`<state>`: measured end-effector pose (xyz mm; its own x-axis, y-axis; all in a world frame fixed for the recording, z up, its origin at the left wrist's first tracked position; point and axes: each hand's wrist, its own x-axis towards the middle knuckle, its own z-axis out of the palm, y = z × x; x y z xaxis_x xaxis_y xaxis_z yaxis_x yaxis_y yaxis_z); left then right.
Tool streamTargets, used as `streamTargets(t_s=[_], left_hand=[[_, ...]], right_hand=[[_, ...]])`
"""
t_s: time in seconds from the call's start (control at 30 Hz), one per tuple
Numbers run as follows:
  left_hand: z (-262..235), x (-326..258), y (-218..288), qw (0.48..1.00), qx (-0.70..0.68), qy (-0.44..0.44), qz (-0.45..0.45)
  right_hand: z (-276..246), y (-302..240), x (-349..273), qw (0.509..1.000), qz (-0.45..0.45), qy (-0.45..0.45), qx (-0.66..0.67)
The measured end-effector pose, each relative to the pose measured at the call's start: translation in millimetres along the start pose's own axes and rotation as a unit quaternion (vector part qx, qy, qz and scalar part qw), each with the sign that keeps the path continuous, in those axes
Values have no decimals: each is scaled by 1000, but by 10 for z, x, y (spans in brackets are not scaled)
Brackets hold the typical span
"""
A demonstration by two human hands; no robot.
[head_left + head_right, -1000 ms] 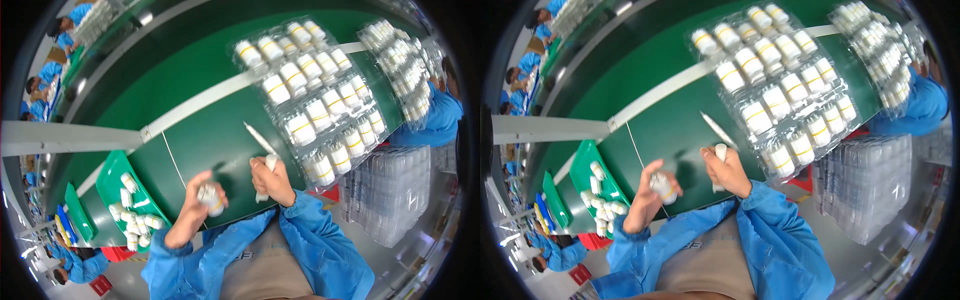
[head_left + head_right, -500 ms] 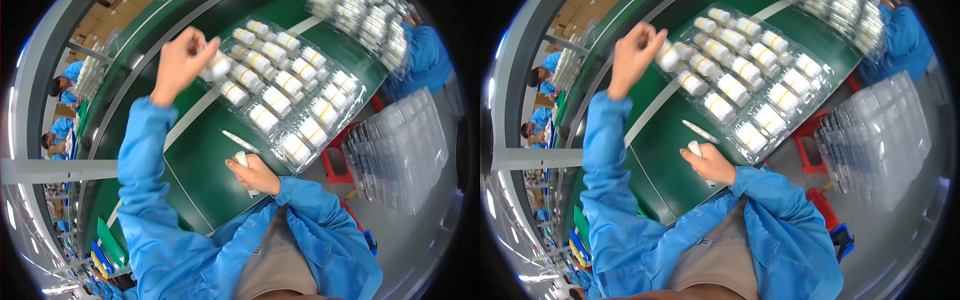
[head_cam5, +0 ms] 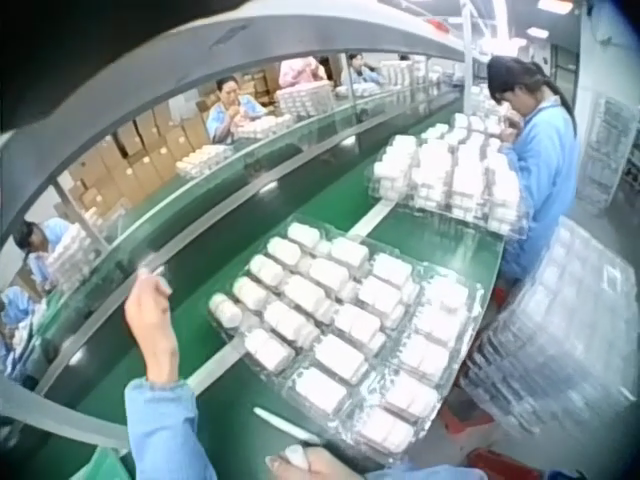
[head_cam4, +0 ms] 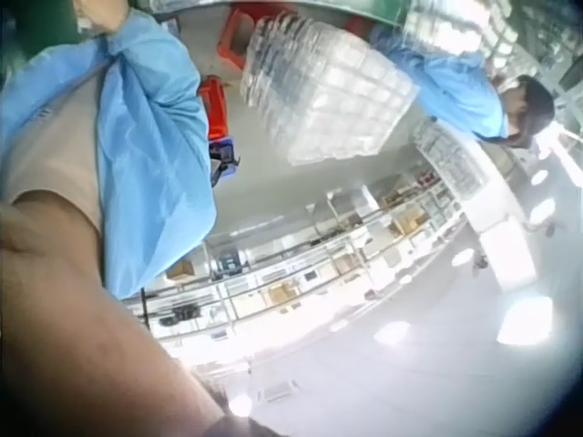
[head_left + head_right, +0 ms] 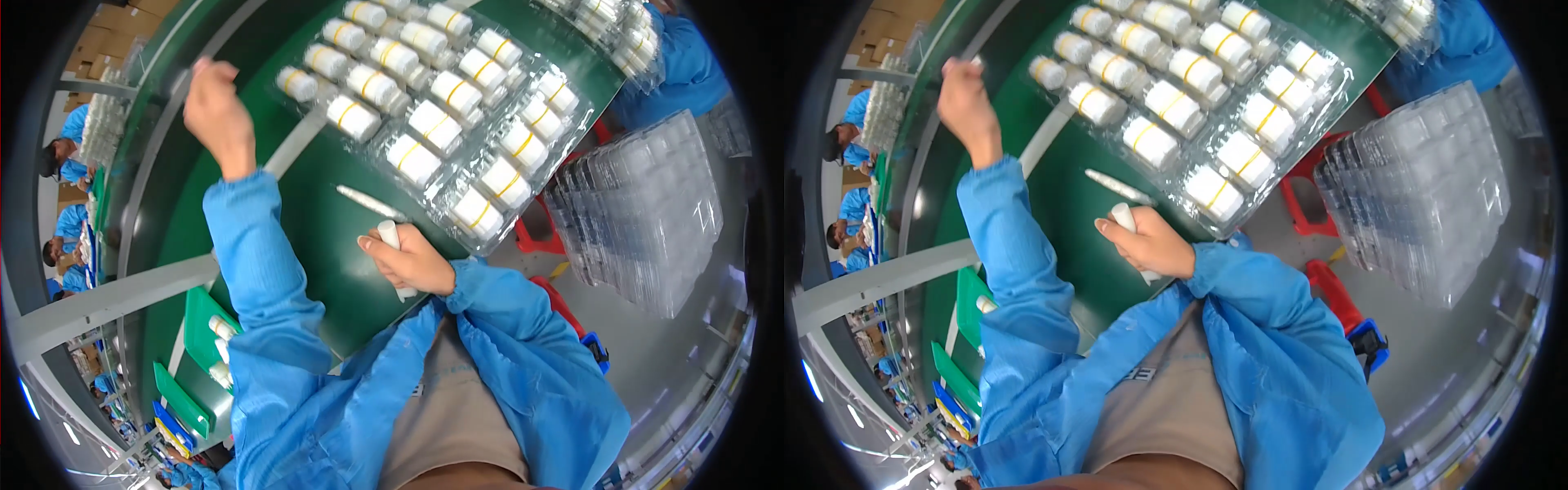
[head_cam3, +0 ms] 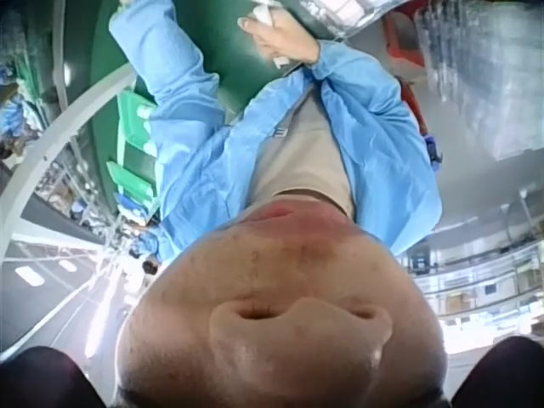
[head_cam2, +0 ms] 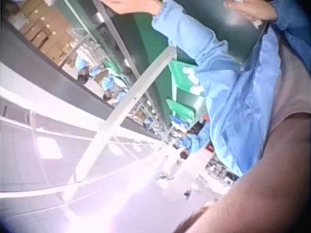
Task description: The person assembles white plastic cylindrical components by hand, joining multi-pronged parts to white plastic bases and securing them, then placing the assembled components into plastic packaging trays.
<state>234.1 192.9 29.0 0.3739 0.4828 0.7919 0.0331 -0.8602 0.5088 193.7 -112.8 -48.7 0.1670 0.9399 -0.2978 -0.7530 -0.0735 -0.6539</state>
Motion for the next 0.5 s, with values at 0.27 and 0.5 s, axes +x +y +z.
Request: streamTargets(t_s=[0.27, 0.5], left_hand=[[-246, -1269, -259, 933, -214, -64, -281], [-431, -1332, -236, 892, -254, -59, -369]], right_hand=[[314, -945, -795, 890, -157, -346, -252], [-538, -2257, -2263, 551, -120, 528, -635]])
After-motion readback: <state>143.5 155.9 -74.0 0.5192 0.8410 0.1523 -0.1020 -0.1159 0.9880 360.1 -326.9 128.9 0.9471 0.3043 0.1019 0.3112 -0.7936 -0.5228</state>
